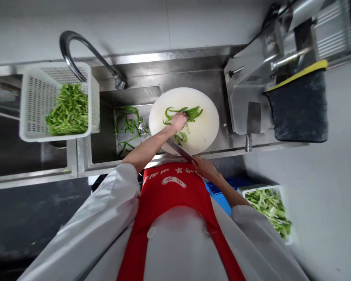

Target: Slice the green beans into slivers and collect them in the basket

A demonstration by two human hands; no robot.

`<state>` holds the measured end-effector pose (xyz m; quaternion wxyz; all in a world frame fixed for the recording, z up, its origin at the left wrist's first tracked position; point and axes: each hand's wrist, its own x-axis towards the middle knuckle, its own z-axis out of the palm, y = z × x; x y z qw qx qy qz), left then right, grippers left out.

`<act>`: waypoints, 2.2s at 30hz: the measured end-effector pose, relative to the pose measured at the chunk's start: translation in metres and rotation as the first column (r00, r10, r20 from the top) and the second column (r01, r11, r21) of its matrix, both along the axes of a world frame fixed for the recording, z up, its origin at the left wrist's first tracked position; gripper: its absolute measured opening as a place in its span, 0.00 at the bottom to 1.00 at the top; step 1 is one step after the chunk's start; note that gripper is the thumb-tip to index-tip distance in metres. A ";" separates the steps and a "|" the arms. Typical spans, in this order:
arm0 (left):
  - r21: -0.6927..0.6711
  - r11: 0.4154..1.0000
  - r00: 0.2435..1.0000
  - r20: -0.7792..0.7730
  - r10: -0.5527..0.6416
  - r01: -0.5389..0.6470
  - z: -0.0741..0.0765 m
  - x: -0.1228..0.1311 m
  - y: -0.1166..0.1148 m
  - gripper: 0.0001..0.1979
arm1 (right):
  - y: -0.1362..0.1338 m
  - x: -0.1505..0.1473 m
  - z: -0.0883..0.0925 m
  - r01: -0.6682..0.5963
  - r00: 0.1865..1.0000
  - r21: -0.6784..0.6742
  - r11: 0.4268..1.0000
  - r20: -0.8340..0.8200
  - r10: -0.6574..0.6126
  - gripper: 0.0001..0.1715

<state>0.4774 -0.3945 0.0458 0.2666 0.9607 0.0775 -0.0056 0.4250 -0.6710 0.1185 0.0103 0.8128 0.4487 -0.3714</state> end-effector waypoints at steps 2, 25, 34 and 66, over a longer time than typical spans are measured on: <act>0.034 0.998 0.996 -0.078 -0.049 0.052 -0.004 -0.006 0.001 0.10 | -0.003 0.003 -0.003 0.020 1.000 0.010 1.000 -0.016 -0.020 0.19; -0.084 0.986 0.930 0.328 0.166 -0.146 -0.056 -0.178 -0.033 0.14 | -0.011 0.042 -0.014 0.068 0.987 -0.002 0.998 0.148 -0.067 0.21; -0.102 0.987 0.935 0.321 0.150 -0.123 -0.062 -0.164 -0.042 0.12 | -0.024 0.028 0.020 -0.060 0.985 -0.177 0.982 0.152 0.088 0.22; -0.185 0.975 0.941 0.289 0.173 -0.123 -0.069 -0.167 -0.026 0.17 | 0.010 0.005 0.007 -0.019 0.999 -0.175 0.984 0.029 0.024 0.22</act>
